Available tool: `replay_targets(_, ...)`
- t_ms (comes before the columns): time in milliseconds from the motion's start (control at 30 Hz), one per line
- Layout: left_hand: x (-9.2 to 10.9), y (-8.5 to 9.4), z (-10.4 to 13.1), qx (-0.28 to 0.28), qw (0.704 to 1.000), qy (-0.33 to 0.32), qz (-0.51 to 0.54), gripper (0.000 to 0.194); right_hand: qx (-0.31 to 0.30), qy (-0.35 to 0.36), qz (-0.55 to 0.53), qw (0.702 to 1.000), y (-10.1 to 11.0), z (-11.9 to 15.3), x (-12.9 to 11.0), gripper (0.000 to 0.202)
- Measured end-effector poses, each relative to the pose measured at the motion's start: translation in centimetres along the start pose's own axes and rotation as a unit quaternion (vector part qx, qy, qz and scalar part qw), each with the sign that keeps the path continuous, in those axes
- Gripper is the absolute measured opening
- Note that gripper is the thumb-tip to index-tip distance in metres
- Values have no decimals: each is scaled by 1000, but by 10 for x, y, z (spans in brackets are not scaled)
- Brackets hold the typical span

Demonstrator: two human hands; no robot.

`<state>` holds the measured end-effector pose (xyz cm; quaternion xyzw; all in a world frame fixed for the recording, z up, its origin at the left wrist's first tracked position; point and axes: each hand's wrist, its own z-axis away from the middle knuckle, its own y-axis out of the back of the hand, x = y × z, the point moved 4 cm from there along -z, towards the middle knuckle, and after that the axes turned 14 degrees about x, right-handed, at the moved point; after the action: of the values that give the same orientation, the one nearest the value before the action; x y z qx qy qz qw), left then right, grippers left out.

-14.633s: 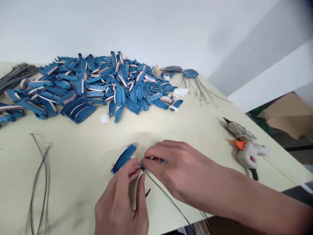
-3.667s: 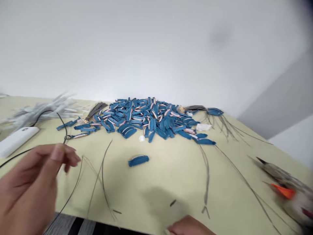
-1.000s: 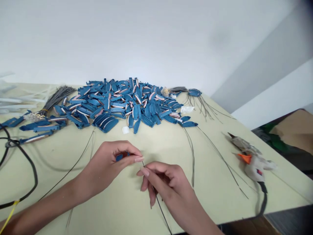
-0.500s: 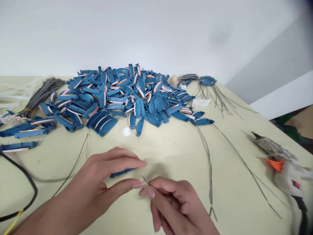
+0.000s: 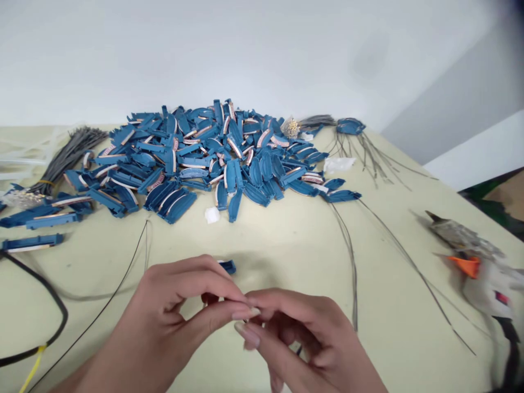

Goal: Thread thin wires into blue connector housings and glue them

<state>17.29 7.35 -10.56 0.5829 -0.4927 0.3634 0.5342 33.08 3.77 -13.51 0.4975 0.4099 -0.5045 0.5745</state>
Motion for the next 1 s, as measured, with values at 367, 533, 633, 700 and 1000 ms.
replay_targets(367, 1, 3, 13, 79, 993, -80, -32, 10, 96, 261, 51, 959, -1, 3, -15, 10)
replay_targets(533, 0, 6, 15, 76, 990, -108, -50, 11, 157, 271, 44, 949, -5, 10, -13, 16)
replay_targets(633, 0, 6, 17, 85, 989, -107, -54, 12, 177, 286, 69, 939, -6, 14, -15, 22)
replay_targets(700, 0, 5, 18, 87, 988, -116, -58, 12, 177, 290, 94, 936, -7, 16, -16, 20)
replay_targets(1000, 3, 5, 22, 74, 980, -167, -75, 11, 164, 254, 103, 948, -6, 19, -17, 16)
